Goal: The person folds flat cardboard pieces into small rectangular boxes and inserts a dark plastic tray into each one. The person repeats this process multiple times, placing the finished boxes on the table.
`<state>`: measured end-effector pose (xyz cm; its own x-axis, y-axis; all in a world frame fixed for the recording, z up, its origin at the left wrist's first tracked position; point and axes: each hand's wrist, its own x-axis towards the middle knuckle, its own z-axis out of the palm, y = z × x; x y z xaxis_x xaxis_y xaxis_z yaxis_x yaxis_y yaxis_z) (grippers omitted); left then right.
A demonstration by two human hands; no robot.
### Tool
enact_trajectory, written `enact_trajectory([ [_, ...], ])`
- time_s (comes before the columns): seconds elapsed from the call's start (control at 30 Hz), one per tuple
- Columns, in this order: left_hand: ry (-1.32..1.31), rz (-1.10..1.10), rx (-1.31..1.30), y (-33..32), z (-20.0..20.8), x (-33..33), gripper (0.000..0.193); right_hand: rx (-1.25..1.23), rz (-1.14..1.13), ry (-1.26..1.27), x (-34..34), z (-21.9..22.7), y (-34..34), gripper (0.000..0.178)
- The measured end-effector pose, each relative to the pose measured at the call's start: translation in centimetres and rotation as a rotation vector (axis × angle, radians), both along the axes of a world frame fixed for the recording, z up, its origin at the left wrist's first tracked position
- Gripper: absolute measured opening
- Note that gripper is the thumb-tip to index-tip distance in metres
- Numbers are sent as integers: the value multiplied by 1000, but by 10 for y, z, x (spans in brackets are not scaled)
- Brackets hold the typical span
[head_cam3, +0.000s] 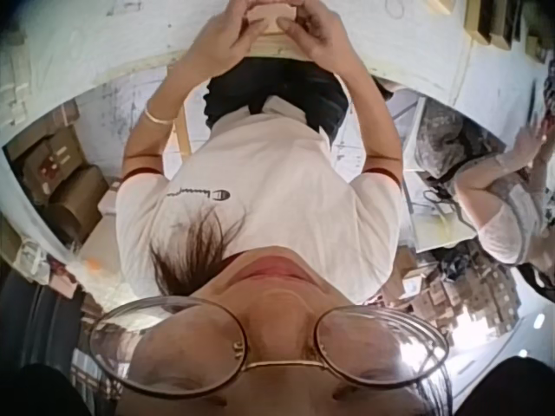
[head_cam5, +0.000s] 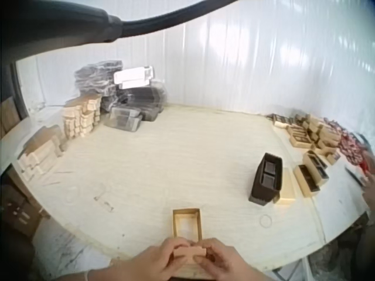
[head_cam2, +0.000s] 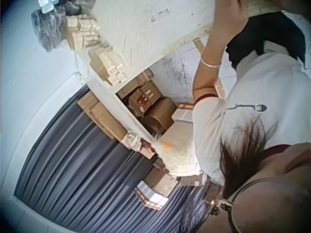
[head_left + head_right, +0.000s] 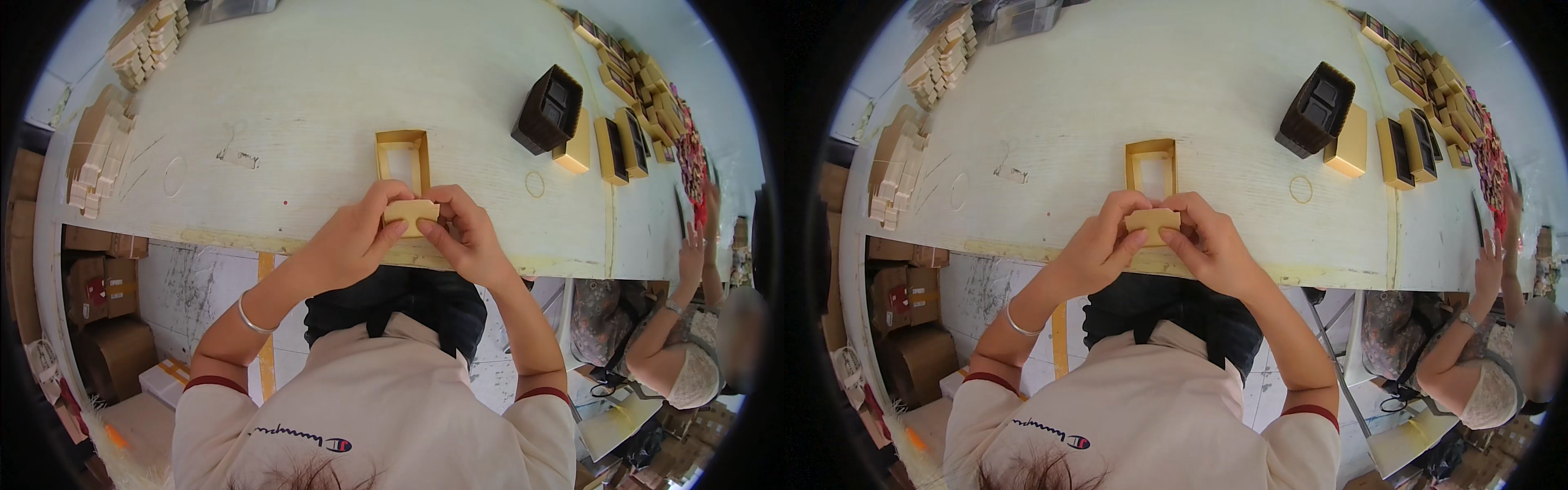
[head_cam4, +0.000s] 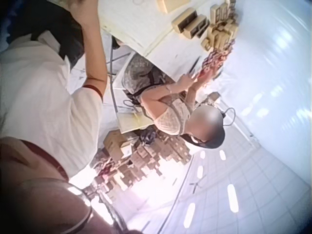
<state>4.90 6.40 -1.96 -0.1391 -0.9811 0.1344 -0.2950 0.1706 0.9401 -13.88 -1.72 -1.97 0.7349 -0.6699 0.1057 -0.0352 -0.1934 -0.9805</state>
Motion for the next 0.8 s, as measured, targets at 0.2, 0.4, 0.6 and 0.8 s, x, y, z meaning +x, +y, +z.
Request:
enact_trajectory([
  [0.2, -55, 123, -100, 2, 7, -7, 23, -509, -106, 48, 0, 5, 10, 24],
  [0.4, -375, 228, -330, 12, -4, -22, 10, -1052, -105, 327, 1, 8, 19, 21],
  [0.6, -574, 62, -131, 6, 8, -14, 15, -717, 91, 608, 10, 30, 13, 8],
  [0.8, -631, -228, 169, -13, 40, 7, 31, -599, 289, 576, 10, 37, -7, 10],
])
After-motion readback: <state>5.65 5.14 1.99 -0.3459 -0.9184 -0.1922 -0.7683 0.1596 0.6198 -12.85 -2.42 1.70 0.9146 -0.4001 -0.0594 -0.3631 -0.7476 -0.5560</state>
